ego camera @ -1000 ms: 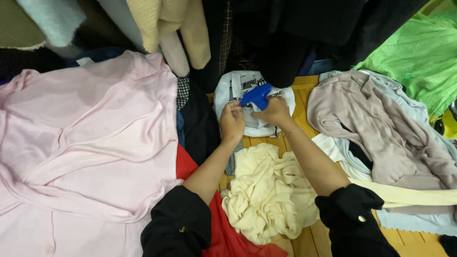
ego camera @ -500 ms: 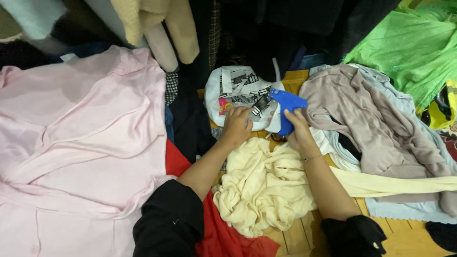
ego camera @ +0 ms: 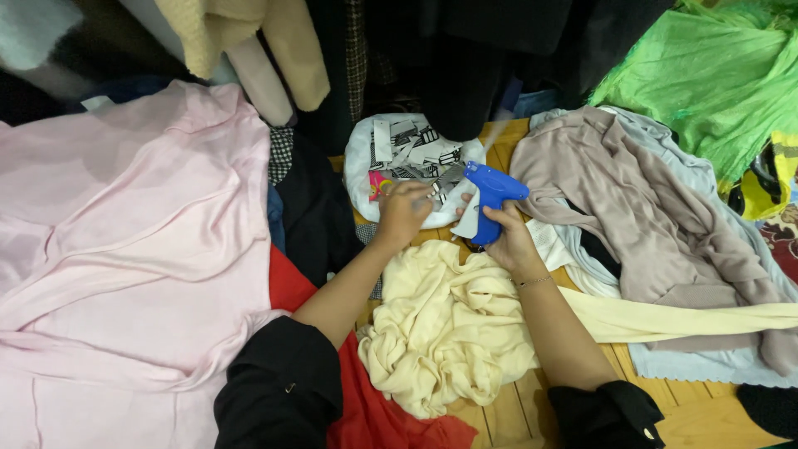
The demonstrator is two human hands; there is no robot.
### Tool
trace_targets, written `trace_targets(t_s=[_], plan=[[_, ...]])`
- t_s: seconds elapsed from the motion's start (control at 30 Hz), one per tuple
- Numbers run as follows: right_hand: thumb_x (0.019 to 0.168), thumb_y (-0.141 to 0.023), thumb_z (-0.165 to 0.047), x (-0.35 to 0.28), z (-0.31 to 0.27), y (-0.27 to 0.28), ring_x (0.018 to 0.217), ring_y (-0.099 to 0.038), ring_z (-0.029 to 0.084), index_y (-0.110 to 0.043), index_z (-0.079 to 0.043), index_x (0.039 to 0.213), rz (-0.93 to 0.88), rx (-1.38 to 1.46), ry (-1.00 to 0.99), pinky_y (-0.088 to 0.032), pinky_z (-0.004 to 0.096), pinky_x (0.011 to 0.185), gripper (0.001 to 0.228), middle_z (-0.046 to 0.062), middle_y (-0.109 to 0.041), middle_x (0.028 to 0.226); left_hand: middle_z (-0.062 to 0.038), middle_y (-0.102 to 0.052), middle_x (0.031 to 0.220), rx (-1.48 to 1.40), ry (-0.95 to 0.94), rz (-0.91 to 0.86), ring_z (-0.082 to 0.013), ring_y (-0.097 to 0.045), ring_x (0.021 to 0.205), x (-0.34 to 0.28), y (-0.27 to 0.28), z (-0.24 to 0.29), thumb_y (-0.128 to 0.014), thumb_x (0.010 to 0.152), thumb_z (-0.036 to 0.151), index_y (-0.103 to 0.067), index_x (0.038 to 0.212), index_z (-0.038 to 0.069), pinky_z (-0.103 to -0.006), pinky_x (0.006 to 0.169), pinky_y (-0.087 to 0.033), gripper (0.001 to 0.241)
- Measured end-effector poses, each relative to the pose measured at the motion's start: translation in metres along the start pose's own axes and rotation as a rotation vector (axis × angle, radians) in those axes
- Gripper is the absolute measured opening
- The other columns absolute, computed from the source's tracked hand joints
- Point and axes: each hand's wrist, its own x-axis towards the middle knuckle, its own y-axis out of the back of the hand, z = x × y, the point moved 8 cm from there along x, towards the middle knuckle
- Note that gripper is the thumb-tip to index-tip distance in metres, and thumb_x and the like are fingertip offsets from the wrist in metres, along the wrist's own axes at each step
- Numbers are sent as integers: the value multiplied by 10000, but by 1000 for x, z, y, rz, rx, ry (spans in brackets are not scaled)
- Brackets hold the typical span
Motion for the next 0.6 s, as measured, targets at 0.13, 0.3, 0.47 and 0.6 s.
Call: trace_targets(t_s=[0.13, 0.3, 0.47, 0.6], plan=[[856, -658, -51, -3, -3, -5, 1070, -720, 352, -478, -122, 1345, -23, 7, 3, -625, 529, 868, 526, 220, -667, 1298, 71, -777, 913, -371, 320, 17, -126, -729, 851, 7, 14, -15, -814, 761, 245, -824, 961, 311, -255, 790, -588, 210], [884, -671, -156, 14, 16, 22, 1033, -731, 358, -599, -79, 1291, -16, 0, -48, -613, 532, 872, 421, 205, -713, 1165, 36, -705, 854, -507, 470, 6, -65, -629, 776, 0, 8, -18, -767, 740, 165, -740, 1207, 238, -207, 756, -541, 473], [893, -688, -166, 1, 5, -1, 944, -728, 344, -632, 31, 1152, -7, -60, -2, -618, 522, 840, 331, 220, -693, 1022, 13, -620, 851, -517, 419, -77, -87, -564, 782, -5, 0, -13, -697, 782, 167, -781, 1179, 258, -222, 722, -496, 416], [903, -694, -207, -6, -2, -12, 926, -724, 328, -646, 44, 1110, -1, -86, 3, -616, 510, 838, 329, 199, -683, 990, 48, -547, 846, -598, 359, -147, -62, -550, 761, -4, -3, 2, -654, 759, 114, -750, 1251, 287, -195, 714, -497, 530]])
